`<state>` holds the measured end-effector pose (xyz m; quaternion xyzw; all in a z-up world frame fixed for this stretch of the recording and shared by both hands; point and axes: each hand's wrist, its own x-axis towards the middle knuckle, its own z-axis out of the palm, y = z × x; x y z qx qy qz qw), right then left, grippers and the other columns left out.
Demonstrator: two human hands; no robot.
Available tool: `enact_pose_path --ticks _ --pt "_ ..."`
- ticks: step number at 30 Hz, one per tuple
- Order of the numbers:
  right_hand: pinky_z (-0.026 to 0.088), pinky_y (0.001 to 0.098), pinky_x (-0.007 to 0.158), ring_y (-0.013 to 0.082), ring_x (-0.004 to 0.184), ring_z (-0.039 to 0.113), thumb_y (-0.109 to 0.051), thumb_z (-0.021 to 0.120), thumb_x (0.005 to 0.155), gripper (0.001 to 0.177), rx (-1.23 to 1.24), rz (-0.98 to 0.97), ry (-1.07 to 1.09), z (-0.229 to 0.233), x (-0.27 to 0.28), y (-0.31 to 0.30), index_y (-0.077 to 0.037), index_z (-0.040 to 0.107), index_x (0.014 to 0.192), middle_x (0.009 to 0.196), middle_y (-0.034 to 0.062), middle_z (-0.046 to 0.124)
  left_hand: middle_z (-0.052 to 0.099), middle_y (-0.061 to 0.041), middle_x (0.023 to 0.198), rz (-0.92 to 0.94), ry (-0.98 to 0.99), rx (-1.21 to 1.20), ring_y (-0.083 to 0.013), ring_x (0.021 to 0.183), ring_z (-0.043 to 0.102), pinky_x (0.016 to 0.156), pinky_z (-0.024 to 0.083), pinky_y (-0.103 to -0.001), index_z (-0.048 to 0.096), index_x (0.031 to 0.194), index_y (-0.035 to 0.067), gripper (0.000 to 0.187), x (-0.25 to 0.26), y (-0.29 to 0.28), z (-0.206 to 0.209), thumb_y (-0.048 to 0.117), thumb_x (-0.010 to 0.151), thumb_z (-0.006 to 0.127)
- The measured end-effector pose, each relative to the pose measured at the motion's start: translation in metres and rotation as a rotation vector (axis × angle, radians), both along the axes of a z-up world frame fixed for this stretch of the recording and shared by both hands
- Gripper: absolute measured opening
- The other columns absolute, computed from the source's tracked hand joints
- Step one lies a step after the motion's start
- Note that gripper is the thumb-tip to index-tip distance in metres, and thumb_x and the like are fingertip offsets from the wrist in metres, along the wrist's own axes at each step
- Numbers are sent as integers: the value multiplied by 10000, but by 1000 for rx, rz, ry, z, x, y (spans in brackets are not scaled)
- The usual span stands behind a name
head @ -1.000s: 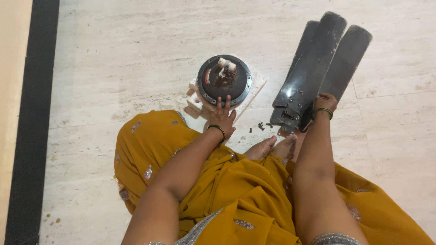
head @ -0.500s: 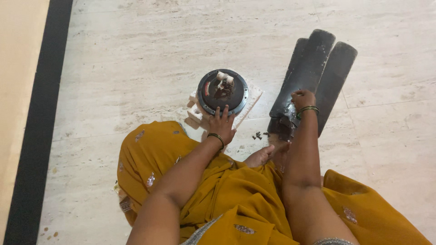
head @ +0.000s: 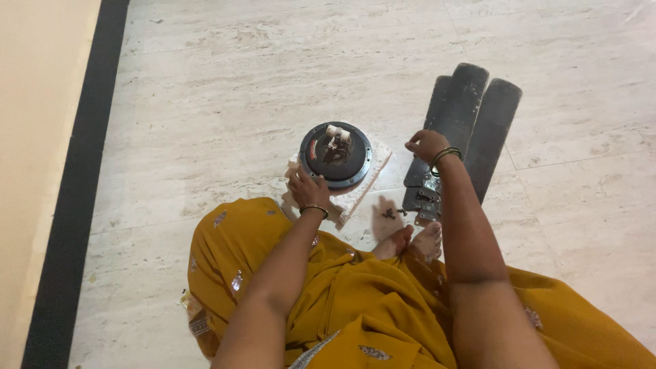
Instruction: The person sits on the floor and attaches a fan blade to the motor housing using a screwdriver. They align the blade, insert a screw, and tighten it to secure the blade to the central hub.
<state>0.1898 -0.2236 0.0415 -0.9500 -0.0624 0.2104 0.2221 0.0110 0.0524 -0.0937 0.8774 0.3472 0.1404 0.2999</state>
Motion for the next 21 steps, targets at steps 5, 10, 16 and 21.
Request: enact_pose_path --ticks 5,10,16,21 --pt "547 433 956 282 1048 716 -380 652 996 367 -178 -167 121 -33 33 -79 -103 755 1214 1127 140 763 336 -152 1558 167 55 -162 -393 1449 320 1165 333 -539 356 1522 117 772 9 21 -24 411 886 678" --pt "567 450 931 333 1133 699 -426 561 1045 445 -568 141 10 -90 5 -168 -76 757 1238 1259 176 720 270 -144 1617 138 77 -223 -402 1495 264 1168 309 -551 329 1561 137 775 18 33 -49 466 923 621" --pt "558 461 975 356 1147 692 -559 776 842 730 -161 -738 167 -122 -54 -172 23 675 1272 1278 236 686 285 -272 1575 163 7 -158 -462 1430 336 1156 321 -521 393 1539 106 761 20 51 -62 477 918 633" --pt "533 481 955 416 1169 619 -577 858 753 819 -135 -885 54 -137 -61 -146 23 620 1258 1322 282 578 464 -203 1479 60 -71 -155 -376 1393 479 1189 376 -438 586 1417 109 595 22 62 -68 467 941 582"
